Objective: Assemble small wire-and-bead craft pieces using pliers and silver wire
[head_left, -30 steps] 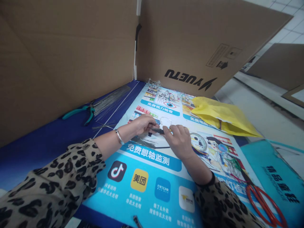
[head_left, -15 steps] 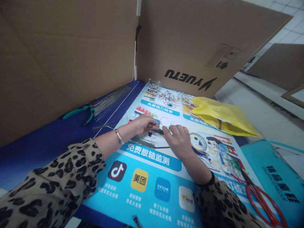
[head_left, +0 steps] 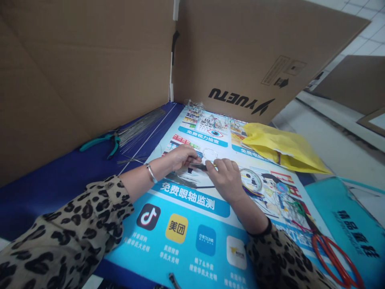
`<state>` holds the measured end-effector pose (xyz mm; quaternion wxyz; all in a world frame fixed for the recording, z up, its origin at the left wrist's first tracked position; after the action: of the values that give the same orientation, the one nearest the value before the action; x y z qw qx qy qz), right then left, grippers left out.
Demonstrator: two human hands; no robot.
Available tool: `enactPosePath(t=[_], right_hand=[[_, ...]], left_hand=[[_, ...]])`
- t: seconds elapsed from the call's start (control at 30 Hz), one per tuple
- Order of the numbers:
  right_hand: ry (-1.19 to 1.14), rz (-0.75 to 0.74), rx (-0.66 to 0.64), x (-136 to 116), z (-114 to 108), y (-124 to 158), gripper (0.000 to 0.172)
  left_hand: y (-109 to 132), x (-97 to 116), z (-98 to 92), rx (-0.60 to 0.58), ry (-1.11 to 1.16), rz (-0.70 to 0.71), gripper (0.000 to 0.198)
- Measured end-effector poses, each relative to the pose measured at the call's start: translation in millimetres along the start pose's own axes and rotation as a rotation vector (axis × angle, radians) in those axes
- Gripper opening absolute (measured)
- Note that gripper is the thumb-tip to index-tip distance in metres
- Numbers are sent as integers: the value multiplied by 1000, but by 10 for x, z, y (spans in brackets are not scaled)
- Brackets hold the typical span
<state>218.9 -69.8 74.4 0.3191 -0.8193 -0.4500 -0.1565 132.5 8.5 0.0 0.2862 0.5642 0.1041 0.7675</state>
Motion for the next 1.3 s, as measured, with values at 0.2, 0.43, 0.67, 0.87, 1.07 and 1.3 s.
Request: enactPosePath(t=[0.2, 0.43, 0.67, 0.87, 1.07, 1.3], right_hand=[[5, -3, 7, -1, -5, -1, 22], [13, -6, 32, -7, -9, -6, 21], [-4, 2, -8, -4, 21, -14, 22], [-55, 38, -60, 17, 83, -7, 25], [-196, 161, -173, 77, 275, 71, 27], [-436, 340, -380, 156, 471, 138, 25]], left_hand=[[30, -13, 3, 12, 11, -24, 9], [51, -9, 24, 13, 9, -28, 13], [40, -4, 3, 15, -3, -4, 13], [61, 80, 31, -17, -43, 92, 15], [51, 199, 87, -28, -234, 272, 14], [56, 241, 150, -82, -429, 424, 11]])
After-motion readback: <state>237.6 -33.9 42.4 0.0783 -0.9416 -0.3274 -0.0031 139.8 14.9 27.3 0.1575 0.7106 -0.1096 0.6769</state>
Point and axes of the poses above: each hand's wrist, its own y-axis away from the middle knuckle, its own z-axis out of the palm, x = y × z, the point moved 10 cm from there along -y, towards the middle knuckle, and after that the axes turned 11 degrees about -z, right-handed, at the moved point
